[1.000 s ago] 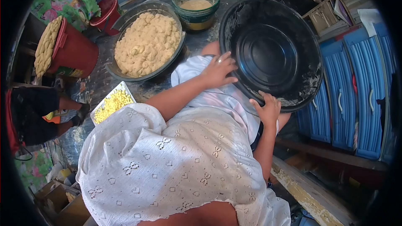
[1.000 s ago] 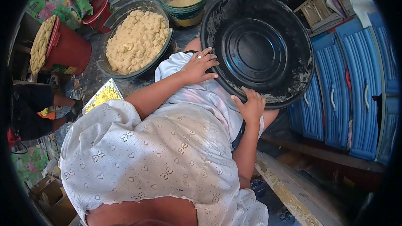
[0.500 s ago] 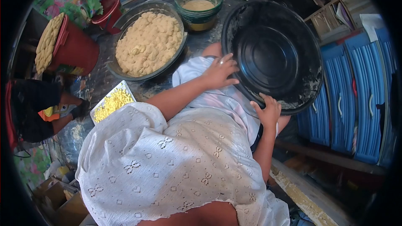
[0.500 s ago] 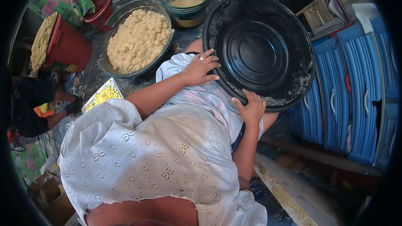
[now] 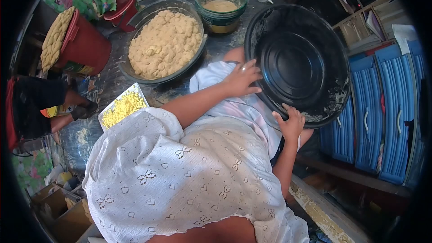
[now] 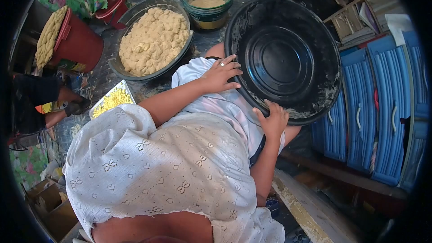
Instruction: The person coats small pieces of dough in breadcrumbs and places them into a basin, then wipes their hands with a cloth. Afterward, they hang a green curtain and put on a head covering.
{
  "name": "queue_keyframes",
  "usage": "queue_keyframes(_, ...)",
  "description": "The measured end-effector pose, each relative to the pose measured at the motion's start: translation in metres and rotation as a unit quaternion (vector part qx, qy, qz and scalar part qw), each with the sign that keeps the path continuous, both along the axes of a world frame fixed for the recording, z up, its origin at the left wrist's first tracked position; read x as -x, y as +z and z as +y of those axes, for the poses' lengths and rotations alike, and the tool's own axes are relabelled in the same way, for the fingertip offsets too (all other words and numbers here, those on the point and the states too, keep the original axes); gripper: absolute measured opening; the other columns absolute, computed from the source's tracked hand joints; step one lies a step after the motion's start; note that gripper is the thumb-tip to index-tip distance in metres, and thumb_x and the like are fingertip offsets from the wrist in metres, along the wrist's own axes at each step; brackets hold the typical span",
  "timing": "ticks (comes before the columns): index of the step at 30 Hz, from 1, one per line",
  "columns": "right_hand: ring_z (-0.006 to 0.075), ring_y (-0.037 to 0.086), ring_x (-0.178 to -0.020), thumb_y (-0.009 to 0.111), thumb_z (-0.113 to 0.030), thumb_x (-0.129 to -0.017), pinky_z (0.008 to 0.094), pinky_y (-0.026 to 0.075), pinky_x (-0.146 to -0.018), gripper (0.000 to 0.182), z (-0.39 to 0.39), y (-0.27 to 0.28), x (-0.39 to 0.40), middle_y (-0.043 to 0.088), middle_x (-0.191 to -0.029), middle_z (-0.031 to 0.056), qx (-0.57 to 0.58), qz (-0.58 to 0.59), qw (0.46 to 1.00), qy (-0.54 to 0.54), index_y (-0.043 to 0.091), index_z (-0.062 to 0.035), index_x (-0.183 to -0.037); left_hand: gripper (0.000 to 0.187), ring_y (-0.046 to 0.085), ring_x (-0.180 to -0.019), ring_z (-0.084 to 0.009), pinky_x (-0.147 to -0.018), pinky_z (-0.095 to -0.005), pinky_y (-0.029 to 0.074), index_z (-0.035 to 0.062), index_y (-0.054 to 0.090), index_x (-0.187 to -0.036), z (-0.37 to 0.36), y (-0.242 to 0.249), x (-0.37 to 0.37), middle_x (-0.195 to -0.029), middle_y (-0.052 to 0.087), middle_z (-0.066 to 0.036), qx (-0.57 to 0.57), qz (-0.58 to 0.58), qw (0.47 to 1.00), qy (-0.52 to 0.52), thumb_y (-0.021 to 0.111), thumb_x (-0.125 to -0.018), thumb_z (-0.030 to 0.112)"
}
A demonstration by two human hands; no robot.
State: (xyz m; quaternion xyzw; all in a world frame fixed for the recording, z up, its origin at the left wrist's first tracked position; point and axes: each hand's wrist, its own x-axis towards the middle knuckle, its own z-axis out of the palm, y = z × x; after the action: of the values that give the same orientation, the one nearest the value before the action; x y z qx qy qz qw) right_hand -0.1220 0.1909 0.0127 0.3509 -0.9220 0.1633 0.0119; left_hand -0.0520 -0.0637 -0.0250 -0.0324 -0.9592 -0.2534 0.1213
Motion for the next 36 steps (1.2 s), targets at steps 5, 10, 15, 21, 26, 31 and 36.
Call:
queue_keyframes(5, 0.0272, 0.056, -0.096, 0.068, -0.046, -0.069, 0.039, 0.036, -0.086, 0.05, -0.0001, 0.0, -0.0005, 0.064, -0.097, 0.0079, 0.008, 0.002, 1.0, 0.0, 0.065, -0.0085, -0.102, 0.051, 0.021, -0.134, -0.0296, -0.102, -0.052, 0.025, 0.012, 0.055, -0.115, 0.0, 0.0006, -0.0002, -0.128, 0.044, -0.01, -0.004, -0.003, 1.0, 0.0, 0.055, -0.081, 0.05)
queue_keyframes(10, 0.0269, 0.057, -0.096, 0.069, -0.046, -0.069, 0.0387, 0.036, -0.086, 0.05, -0.0001, 0.0005, -0.0008, 0.064, -0.097, 0.0081, 0.011, 0.004, 1.0, -0.002, 0.065, -0.0078, -0.101, 0.051, 0.021, -0.134, -0.0296, -0.102, -0.0519, 0.024, 0.0119, 0.055, -0.116, 0.0002, 0.0029, 0.0, -0.128, 0.044, -0.01, -0.002, -0.016, 1.0, 0.001, 0.055, -0.082, 0.05)
queue_keyframes(15, 0.0271, 0.057, -0.096, 0.069, -0.046, -0.068, 0.0385, 0.036, -0.086, 0.051, -0.0013, 0.0029, -0.0017, 0.064, -0.096, 0.0085, 0.008, 0.003, 1.0, -0.003, 0.065, -0.0076, -0.102, 0.051, 0.021, -0.134, -0.0296, -0.103, -0.0515, 0.024, 0.0118, 0.055, -0.116, -0.0003, 0.0022, 0.0, -0.128, 0.044, -0.01, 0.003, -0.012, 1.0, -0.001, 0.055, -0.082, 0.05)
queue_keyframes(21, 0.0276, 0.056, -0.096, 0.069, -0.045, -0.068, 0.039, 0.035, -0.086, 0.05, -0.0014, 0.0024, -0.0018, 0.064, -0.097, 0.0089, 0.003, -0.003, 1.0, -0.009, 0.065, -0.0086, -0.102, 0.051, 0.022, -0.134, -0.0298, -0.102, -0.0514, 0.025, 0.0119, 0.055, -0.115, -0.0005, 0.0001, 0.0007, -0.128, 0.044, -0.01, 0.005, -0.001, 1.0, -0.001, 0.054, -0.082, 0.05)
queue_keyframes(26, 0.0276, 0.056, -0.096, 0.069, -0.046, -0.068, 0.0393, 0.035, -0.086, 0.05, -0.001, 0.0016, -0.0015, 0.064, -0.096, 0.0088, 0.006, -0.006, 1.0, -0.007, 0.065, -0.0089, -0.102, 0.051, 0.022, -0.134, -0.0302, -0.102, -0.0513, 0.025, 0.0118, 0.055, -0.115, -0.0011, -0.0021, 0.0008, -0.127, 0.044, -0.01, 0.004, 0.006, 1.0, -0.003, 0.054, -0.082, 0.05)
queue_keyframes(31, 0.0277, 0.056, -0.095, 0.069, -0.046, -0.068, 0.0394, 0.035, -0.085, 0.049, -0.0014, 0.0023, -0.0016, 0.064, -0.095, 0.0086, 0.009, 0.0, 1.0, -0.007, 0.065, -0.0089, -0.101, 0.051, 0.023, -0.133, -0.0306, -0.102, -0.0513, 0.025, 0.0114, 0.055, -0.115, -0.0008, -0.0017, 0.0006, -0.127, 0.045, -0.011, 0.002, 0.011, 1.0, -0.002, 0.054, -0.082, 0.05)
queue_keyframes(36, 0.028, 0.056, -0.094, 0.069, -0.045, -0.068, 0.0393, 0.036, -0.085, 0.049, -0.0025, 0.0045, -0.0024, 0.064, -0.094, 0.0085, 0.009, -0.004, 1.0, -0.005, 0.065, -0.0088, -0.1, 0.051, 0.023, -0.133, -0.0308, -0.102, -0.0515, 0.025, 0.0112, 0.055, -0.115, -0.0016, 0.0, 0.0004, -0.127, 0.045, -0.011, 0.001, 0.006, 1.0, -0.003, 0.054, -0.082, 0.05)
